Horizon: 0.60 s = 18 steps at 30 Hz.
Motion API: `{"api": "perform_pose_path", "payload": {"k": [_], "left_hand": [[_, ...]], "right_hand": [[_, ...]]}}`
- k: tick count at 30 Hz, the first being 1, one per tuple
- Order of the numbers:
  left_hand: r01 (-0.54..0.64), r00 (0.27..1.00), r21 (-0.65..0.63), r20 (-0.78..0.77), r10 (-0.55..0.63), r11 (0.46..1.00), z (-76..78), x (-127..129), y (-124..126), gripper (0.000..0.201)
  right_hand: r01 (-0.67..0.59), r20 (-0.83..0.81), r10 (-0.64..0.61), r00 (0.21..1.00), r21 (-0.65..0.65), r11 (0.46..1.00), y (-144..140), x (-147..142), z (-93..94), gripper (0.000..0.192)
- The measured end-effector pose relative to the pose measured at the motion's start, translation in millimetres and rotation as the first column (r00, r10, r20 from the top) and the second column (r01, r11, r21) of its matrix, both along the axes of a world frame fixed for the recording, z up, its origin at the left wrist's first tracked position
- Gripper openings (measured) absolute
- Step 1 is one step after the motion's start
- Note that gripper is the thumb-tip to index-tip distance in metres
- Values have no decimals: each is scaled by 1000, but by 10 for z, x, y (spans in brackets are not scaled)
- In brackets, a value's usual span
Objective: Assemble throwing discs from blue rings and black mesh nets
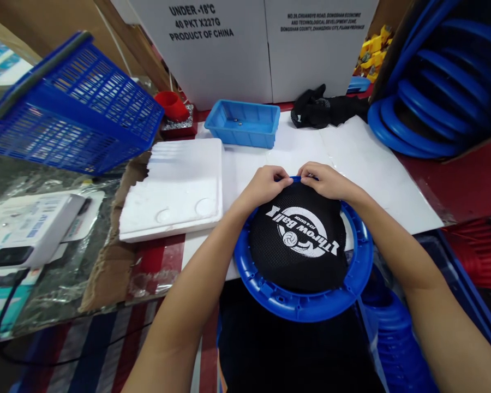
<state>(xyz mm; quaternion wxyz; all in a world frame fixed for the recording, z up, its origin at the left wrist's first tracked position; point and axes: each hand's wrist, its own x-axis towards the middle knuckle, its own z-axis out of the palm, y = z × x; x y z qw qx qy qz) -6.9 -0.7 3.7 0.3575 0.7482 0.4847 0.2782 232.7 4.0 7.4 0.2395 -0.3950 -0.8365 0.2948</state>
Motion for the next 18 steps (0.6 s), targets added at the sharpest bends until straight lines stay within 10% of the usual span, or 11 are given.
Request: {"api": "perform_pose_path", "payload": {"k": [8,18], "left_hand": [[-38,999,153,6,37,988,-99,2,4,16],[-16,1000,-4,-16,16,1000,-127,-39,116,20]], "right_hand": [[50,27,-49,998,-25,998,16,-21,-15,10],[68,13,-68,998,-17,998,49,-15,-80,12]]}}
